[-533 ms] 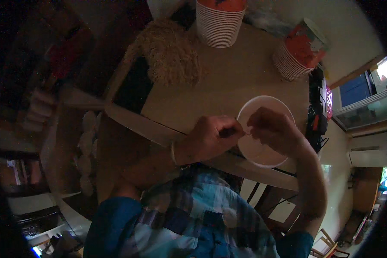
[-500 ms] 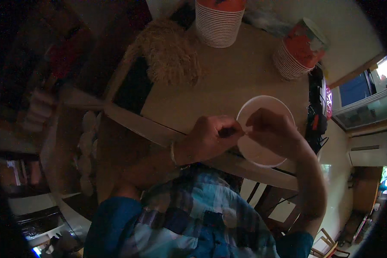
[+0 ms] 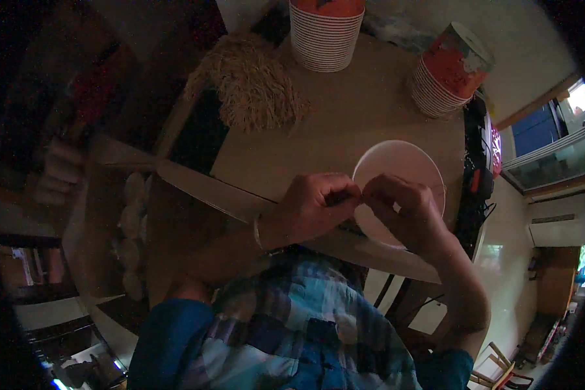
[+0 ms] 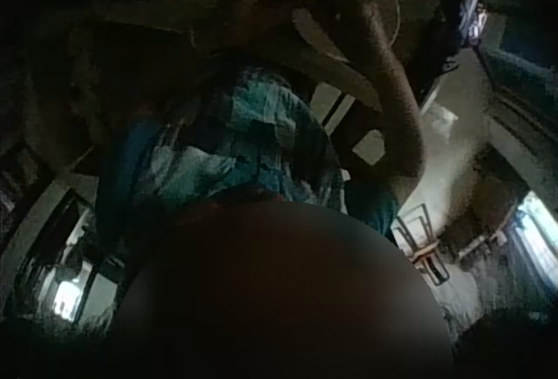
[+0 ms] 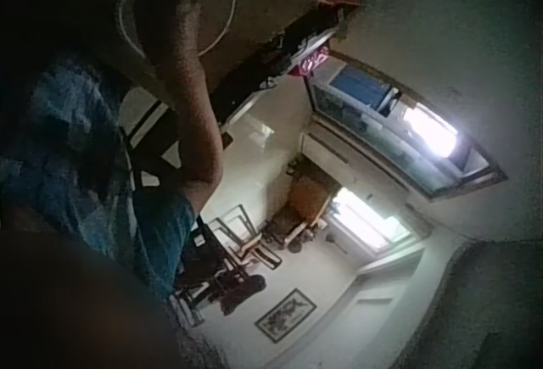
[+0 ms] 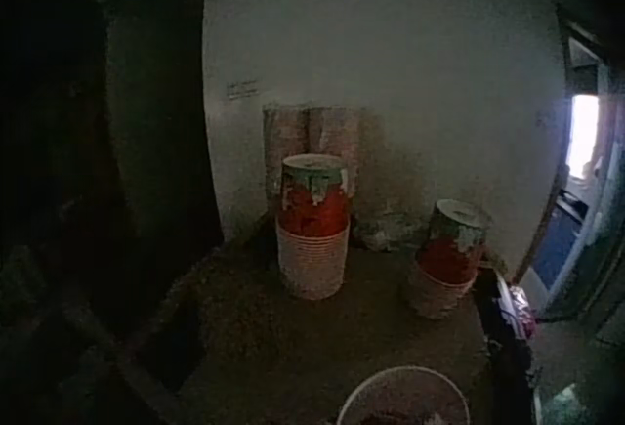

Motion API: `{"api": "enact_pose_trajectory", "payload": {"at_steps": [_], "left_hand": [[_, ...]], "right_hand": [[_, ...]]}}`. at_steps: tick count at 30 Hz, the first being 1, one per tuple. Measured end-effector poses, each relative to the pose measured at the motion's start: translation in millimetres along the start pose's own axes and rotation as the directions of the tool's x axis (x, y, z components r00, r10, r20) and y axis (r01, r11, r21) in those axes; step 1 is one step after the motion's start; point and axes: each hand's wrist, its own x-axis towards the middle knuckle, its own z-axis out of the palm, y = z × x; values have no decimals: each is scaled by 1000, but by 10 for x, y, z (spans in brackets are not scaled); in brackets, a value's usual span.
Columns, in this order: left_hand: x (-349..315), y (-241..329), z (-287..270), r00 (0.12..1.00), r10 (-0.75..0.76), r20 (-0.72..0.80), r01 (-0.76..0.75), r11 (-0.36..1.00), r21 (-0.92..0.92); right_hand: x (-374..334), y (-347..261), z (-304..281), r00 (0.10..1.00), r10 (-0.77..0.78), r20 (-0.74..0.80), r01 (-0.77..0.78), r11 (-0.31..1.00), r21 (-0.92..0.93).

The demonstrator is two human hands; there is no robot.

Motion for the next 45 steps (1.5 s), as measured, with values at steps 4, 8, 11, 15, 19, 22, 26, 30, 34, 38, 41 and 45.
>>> {"api": "enact_pose_trajectory", "payload": {"at_steps": [4,8,11,15,19,22,26,30,34,38,41,45], "left_hand": [[19,-39,9,999,50,-18,-48,993,106],[37,-76,14,995,96,-12,-94,990,103],[35,-54,12,995,103,-16,-100,985,137],[30,-42,1,994,106,-17,-103,987,123],[35,-98,2,997,79,-8,-78,992,99],[43,-102,4,989,147,-24,-144,984,105],[37,-66,-15,998,68,3,-68,995,75],[54,21,-32,997,-39,66,37,999,31],[59,-70,5,998,54,29,-56,996,64],[66,-91,-1,996,93,13,-94,993,71],[74,-121,17,997,82,15,-83,994,66],[74,-127,31,998,69,-1,-69,996,63]], "right_hand": [[-20,-19,16,1000,-6,-4,6,999,-38],[-30,2,28,1000,27,4,-27,998,-49],[-46,72,65,994,108,18,-108,993,-41],[-43,26,19,981,189,36,-190,981,29],[-41,23,-21,978,206,37,-205,978,-33],[-47,37,-18,988,153,-11,-153,988,26],[-21,-23,-58,987,159,28,-160,985,56],[-24,17,-49,989,148,31,-149,989,23],[-18,-39,-58,992,122,31,-122,992,9],[-32,-24,-25,983,180,32,-180,984,0],[-56,20,-14,987,157,14,-157,988,4],[-58,18,-24,993,121,-8,-120,992,41]]}}
